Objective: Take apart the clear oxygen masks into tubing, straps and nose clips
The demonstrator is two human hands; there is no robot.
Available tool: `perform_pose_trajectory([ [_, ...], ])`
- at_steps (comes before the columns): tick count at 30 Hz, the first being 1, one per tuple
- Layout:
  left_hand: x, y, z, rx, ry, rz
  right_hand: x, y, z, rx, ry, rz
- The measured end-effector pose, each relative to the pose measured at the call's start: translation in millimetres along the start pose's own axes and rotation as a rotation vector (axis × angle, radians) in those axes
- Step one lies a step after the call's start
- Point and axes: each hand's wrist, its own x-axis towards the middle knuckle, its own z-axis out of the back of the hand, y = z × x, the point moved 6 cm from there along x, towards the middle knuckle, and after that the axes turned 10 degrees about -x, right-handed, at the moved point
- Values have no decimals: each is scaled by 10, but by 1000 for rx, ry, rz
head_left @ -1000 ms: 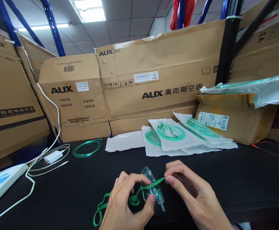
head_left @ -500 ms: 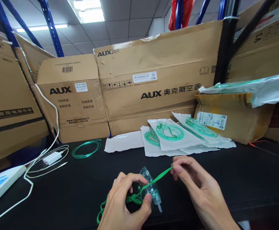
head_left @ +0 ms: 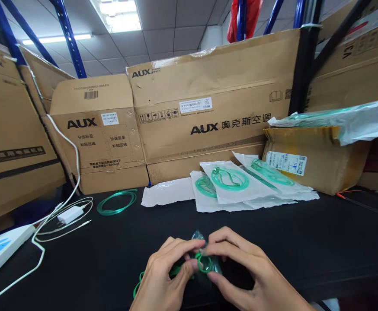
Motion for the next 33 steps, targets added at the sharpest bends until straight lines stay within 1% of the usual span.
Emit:
perform_pose_trajectory([
  [2,-4,5,6,-1,1,-16,16,17,-1,6,8,6],
  [5,-11,9,0,36,-24,-57,28,4,-5,11,26,-58],
  [8,-22,21,-19,75,-61,-107,-8,-104,-53,11,86,-226],
  [11,-36,4,-29,118,-58,-159,-85,-281,-130,28,144,-402],
  [12,-42,-20,-15,148,-56,-180,-104,-329,-151,45,151,-430],
  [14,-58,-103,50,239,-50,-229,-116,-391,-180,97,151,-436],
  [16,-74,-202,170,343,-73,-257,-107,-416,-182,141,136,-421],
  [19,-76,-291,357,455,-116,-209,-91,-422,-165,147,125,-406],
  [21,-63,-300,399,482,-108,-171,-92,-428,-162,136,127,-410],
  [24,-30,-258,297,467,-1,-145,-99,-453,-174,141,129,-423],
  [27,-1,-162,171,465,106,-71,-91,-472,-190,160,128,-428],
  [30,13,-59,133,491,151,12,-69,-453,-181,180,119,-423],
  [33,16,10,138,506,172,46,-47,-398,-153,219,115,-424],
])
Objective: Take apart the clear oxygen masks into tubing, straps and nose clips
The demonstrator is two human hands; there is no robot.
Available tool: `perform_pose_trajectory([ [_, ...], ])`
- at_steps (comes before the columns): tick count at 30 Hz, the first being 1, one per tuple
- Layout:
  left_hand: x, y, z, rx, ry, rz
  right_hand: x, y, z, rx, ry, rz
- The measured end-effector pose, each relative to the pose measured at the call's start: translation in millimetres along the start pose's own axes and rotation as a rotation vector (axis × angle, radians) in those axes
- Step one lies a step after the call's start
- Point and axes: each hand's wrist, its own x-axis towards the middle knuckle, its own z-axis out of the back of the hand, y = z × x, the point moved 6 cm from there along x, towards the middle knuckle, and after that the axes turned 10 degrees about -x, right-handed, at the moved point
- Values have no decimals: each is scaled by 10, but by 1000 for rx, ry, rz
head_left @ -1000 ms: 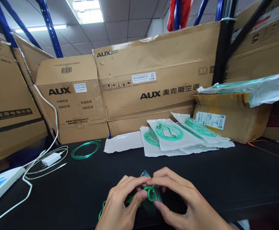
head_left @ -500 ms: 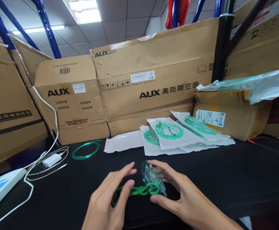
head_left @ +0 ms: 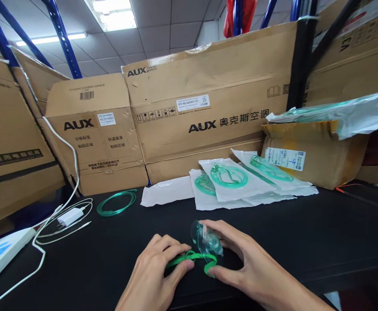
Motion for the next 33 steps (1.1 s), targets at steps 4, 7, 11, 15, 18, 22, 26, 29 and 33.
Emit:
perform_pose_trajectory([
  [4,-8,49,40,-68,-49,49,-8,45,14,60,10,-63],
  [7,-22,60,139,-180,-157,70,1,49,15,83,10,-82],
  [11,-35,63,256,-330,-239,64,24,8,6,94,-4,-89],
  [15,-81,21,322,-474,-327,15,47,-49,-13,148,-35,-121],
  [18,-111,-54,264,-536,-293,-45,69,-50,-27,229,-47,-126],
  [22,-112,-144,165,-495,-184,-147,83,-19,-35,354,-15,-132],
  [26,-95,-187,201,-352,-180,-242,51,52,-26,406,61,-69],
  [29,-83,-163,272,-349,-265,-195,16,82,-11,365,88,-32],
  [33,-70,-127,254,-315,-306,-86,-15,78,-22,376,127,-22],
])
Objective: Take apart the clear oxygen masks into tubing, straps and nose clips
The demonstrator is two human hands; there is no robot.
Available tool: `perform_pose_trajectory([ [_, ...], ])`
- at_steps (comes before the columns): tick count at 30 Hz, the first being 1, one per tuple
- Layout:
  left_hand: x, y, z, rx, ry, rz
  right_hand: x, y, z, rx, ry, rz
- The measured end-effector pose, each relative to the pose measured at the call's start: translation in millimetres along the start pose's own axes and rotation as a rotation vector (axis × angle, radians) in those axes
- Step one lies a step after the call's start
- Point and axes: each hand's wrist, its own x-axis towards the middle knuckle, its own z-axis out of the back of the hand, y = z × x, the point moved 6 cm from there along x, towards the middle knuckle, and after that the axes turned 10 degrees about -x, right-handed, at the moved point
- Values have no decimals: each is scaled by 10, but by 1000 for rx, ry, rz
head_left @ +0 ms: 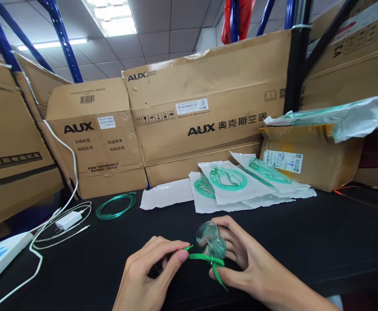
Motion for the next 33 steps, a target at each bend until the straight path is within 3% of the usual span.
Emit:
perform_pose_trajectory([
  [10,-22,60,-91,57,-31,-6,-9,-9,-43,17,32,-33],
  [18,-6,11,-81,171,13,-116,-32,63,-50,-6,66,-21],
  [22,-14,-10,-69,209,-34,-111,-44,76,-50,-22,77,-26],
  [29,-38,-109,-86,279,10,-246,-9,60,-18,-93,7,-22],
  [33,-66,-109,-122,283,-6,-240,1,72,-14,-225,-33,-15],
])
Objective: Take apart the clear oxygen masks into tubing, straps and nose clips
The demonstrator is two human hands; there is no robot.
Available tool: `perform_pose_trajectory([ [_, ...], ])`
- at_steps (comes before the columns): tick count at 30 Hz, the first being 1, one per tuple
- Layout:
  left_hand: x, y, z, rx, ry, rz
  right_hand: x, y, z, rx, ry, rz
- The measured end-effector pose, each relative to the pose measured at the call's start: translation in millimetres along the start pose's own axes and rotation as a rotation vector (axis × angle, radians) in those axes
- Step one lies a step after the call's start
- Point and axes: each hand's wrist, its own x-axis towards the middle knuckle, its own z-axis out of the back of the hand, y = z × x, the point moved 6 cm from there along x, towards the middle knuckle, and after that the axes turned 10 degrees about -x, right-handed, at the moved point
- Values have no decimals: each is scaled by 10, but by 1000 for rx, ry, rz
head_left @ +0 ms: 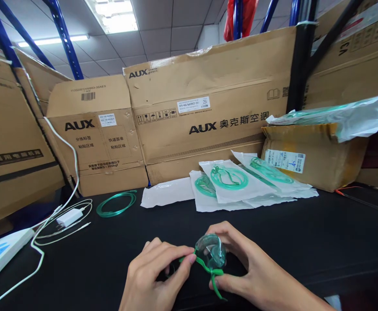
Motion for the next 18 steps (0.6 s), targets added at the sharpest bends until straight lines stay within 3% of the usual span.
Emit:
perform_pose_trajectory([
  [6,-8,6,6,46,-26,-7,-86,54,5,-112,39,89],
  [11,-6,-22,29,15,-40,-61,-126,125,27,121,110,120],
  [18,-48,-104,-82,-72,-47,-97,-24,46,11,97,-1,63],
])
